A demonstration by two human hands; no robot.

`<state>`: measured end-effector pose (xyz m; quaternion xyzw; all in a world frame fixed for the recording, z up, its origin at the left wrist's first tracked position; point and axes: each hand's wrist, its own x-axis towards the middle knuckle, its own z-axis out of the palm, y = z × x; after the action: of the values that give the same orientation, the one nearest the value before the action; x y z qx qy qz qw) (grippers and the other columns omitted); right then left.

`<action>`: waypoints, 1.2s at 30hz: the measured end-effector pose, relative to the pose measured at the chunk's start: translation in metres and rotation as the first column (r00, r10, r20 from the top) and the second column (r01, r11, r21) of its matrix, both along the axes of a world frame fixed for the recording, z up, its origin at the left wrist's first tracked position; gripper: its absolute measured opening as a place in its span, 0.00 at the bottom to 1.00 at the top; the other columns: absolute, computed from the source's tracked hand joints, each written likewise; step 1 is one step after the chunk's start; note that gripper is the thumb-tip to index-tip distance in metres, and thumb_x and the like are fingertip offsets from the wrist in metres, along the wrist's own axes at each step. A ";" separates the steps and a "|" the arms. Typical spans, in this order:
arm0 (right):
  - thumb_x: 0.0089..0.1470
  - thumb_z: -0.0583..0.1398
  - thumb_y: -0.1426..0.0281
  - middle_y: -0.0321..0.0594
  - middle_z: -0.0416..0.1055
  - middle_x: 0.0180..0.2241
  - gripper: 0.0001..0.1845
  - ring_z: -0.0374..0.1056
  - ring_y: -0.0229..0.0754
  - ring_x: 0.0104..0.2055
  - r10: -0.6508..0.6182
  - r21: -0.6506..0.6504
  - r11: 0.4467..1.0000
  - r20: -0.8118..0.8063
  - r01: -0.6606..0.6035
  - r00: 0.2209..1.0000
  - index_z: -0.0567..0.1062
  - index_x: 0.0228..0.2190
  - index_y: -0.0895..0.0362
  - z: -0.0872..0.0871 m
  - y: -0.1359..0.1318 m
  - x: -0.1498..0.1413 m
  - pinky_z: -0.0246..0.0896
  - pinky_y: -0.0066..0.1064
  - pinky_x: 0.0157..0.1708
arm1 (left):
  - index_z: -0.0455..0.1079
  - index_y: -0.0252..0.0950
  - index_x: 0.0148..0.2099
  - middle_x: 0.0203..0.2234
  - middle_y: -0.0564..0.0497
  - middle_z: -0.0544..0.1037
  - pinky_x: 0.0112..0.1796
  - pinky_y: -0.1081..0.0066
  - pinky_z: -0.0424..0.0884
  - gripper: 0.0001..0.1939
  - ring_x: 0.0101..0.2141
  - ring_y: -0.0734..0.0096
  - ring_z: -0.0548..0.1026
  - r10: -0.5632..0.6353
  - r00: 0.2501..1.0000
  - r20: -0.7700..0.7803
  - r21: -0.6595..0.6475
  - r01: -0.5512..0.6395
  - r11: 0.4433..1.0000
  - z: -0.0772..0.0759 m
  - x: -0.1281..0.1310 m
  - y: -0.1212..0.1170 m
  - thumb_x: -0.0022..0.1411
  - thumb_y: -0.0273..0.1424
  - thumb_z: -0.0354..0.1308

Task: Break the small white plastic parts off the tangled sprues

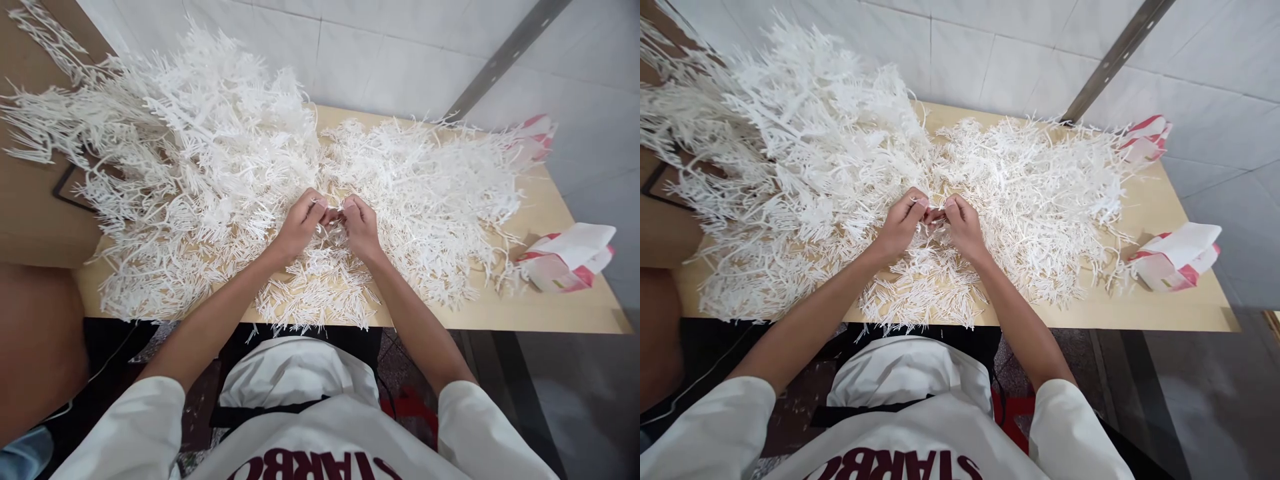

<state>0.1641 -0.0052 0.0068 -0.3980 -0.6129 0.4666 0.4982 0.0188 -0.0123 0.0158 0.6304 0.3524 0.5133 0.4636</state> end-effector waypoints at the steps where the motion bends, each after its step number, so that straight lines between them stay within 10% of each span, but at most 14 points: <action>1: 0.61 0.50 0.52 0.32 0.62 0.22 0.20 0.63 0.32 0.25 0.041 -0.043 0.998 -0.068 -0.044 0.997 0.59 0.27 0.54 -0.001 0.001 -0.002 0.60 0.26 0.26 | 0.59 0.37 0.33 0.25 0.55 0.63 0.33 0.72 0.66 0.11 0.27 0.78 0.65 -0.030 0.998 0.062 -0.048 0.033 0.998 0.000 0.000 0.001 0.68 0.37 0.45; 7: 0.58 0.52 0.50 0.32 0.60 0.22 0.22 0.63 0.32 0.24 0.039 -0.101 0.993 -0.143 -0.054 0.989 0.59 0.26 0.54 -0.001 0.005 -0.001 0.62 0.27 0.25 | 0.60 0.37 0.33 0.26 0.53 0.65 0.33 0.70 0.67 0.13 0.28 0.78 0.67 0.016 1.000 -0.026 0.039 -0.015 0.999 -0.001 -0.003 0.001 0.67 0.39 0.47; 14: 0.56 0.57 0.54 0.33 0.70 0.24 0.18 0.67 0.32 0.25 0.114 -0.034 0.993 0.153 -0.110 0.982 0.66 0.28 0.56 0.012 -0.001 0.008 0.64 0.26 0.28 | 0.63 0.37 0.31 0.29 0.51 0.66 0.36 0.69 0.65 0.14 0.33 0.75 0.66 0.225 0.939 -0.260 0.250 -0.159 0.955 -0.003 -0.003 0.000 0.66 0.39 0.48; 25: 0.54 0.58 0.52 0.36 0.71 0.30 0.20 0.70 0.35 0.31 0.291 -0.250 0.908 -0.201 -0.336 0.936 0.63 0.28 0.56 0.007 0.001 0.003 0.68 0.31 0.35 | 0.56 0.37 0.31 0.20 0.55 0.58 0.22 0.75 0.64 0.10 0.21 0.80 0.62 -0.019 0.987 0.160 -0.231 0.056 0.971 -0.003 0.001 0.000 0.66 0.33 0.45; 36: 0.57 0.50 0.47 0.37 0.70 0.26 0.24 0.68 0.35 0.27 0.183 -0.183 0.962 -0.112 -0.202 0.977 0.63 0.27 0.55 0.008 0.004 0.007 0.65 0.29 0.29 | 0.61 0.37 0.32 0.27 0.53 0.64 0.33 0.71 0.68 0.13 0.29 0.77 0.67 0.085 0.996 0.004 -0.017 -0.085 0.996 -0.003 -0.006 0.003 0.66 0.39 0.48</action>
<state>0.1709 -0.0014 0.0143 -0.3605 -0.5766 0.5882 0.4377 0.0125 -0.0097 0.0126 0.6096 0.3821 0.5310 0.4477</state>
